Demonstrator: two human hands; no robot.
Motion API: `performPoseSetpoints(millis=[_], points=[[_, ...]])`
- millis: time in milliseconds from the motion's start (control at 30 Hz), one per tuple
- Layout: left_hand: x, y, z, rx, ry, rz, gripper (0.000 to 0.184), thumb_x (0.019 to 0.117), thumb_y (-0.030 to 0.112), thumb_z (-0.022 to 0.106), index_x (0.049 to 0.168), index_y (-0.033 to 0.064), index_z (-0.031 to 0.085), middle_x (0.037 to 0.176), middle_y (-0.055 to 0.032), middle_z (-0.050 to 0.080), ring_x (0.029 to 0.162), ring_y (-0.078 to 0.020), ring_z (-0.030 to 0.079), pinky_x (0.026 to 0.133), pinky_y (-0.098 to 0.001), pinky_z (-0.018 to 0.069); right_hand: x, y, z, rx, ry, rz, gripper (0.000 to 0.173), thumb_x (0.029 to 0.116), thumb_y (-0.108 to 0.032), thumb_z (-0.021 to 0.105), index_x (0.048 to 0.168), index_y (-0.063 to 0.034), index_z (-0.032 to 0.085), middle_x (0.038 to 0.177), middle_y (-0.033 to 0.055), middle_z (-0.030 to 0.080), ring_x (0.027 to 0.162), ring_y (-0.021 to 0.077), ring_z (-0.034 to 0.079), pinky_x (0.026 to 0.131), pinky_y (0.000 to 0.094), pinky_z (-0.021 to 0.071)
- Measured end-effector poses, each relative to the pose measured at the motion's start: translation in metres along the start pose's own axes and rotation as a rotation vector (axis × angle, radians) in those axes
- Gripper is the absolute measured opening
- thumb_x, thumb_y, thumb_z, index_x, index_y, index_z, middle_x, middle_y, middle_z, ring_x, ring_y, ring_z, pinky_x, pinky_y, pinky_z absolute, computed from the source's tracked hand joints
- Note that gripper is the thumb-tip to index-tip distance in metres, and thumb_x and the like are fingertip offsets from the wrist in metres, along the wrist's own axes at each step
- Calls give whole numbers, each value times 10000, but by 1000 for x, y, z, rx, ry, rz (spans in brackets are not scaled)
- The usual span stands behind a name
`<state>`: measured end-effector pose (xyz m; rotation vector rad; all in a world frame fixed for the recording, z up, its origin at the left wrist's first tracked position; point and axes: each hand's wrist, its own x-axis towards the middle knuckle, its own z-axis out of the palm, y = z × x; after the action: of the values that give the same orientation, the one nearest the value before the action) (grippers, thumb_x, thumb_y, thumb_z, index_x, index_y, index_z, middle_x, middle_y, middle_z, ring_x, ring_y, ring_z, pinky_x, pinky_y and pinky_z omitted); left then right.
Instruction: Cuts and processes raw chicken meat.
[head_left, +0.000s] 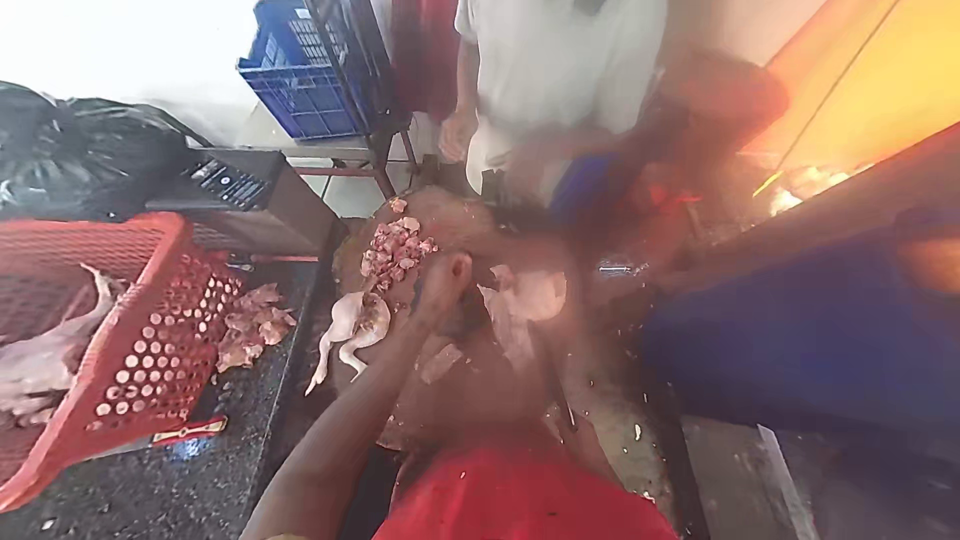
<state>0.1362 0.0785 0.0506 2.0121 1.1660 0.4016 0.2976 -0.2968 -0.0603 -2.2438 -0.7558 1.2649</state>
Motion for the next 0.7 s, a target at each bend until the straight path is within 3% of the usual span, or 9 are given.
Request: performPoseSetpoints(millis=[100, 167, 233, 333, 467, 600, 700], points=[[62, 42, -49, -37, 171, 124, 311, 1047, 253, 567, 1278, 56, 632, 1152, -171, 684, 1029, -295, 681, 928, -534, 557, 4, 5, 2, 38, 22, -27, 411, 1052, -401, 560, 1093, -12, 686, 768, 116, 630, 693, 220, 607, 709, 461, 528], [94, 63, -74, -55, 259, 143, 325, 1036, 272, 575, 1280, 67, 641, 1225, -161, 669, 1123, -277, 661, 995, -506, 535, 3, 1, 0, 18, 17, -16, 414, 1057, -395, 550, 1091, -4, 680, 785, 130, 629, 715, 235, 608, 730, 477, 522], [111, 67, -85, -98, 370, 158, 308, 1018, 250, 599, 1263, 73, 658, 1260, -152, 662, 1165, -259, 646, 1015, -470, 525, 2, -2, -2, 12, 14, 1, 406, 1055, -383, 563, 1104, 1, 683, 807, 143, 645, 735, 244, 624, 747, 482, 528], [109, 57, -84, -188, 471, 209, 300, 1015, 229, 601, 1255, 56, 655, 1253, -151, 658, 1118, -234, 658, 980, -424, 546, 4, 4, 2, 36, 35, -5, 401, 1051, -393, 564, 1082, -11, 684, 767, 118, 621, 698, 223, 602, 710, 463, 517], [73, 38, -54, -197, 315, 201, 298, 1055, 207, 558, 1297, 41, 614, 1242, -178, 659, 1078, -279, 668, 940, -479, 560, 2, 7, 8, 70, 61, -12, 390, 1055, -375, 555, 1057, -4, 674, 731, 94, 599, 658, 199, 578, 683, 442, 510], [58, 8, -22, -241, 212, 160, 276, 1050, 196, 572, 1286, 60, 619, 1163, -168, 683, 916, -269, 687, 814, -474, 578, 4, 9, 9, 78, 64, -20, 372, 1050, -366, 565, 1060, -11, 677, 717, 82, 587, 646, 188, 570, 670, 432, 508], [53, 4, -21, -266, 198, 135, 274, 1046, 189, 581, 1286, 64, 621, 1195, -165, 679, 953, -269, 685, 844, -472, 571, 6, 13, 9, 43, 69, -29, 389, 1051, -379, 556, 1072, -11, 679, 727, 95, 601, 650, 205, 583, 675, 450, 517]])
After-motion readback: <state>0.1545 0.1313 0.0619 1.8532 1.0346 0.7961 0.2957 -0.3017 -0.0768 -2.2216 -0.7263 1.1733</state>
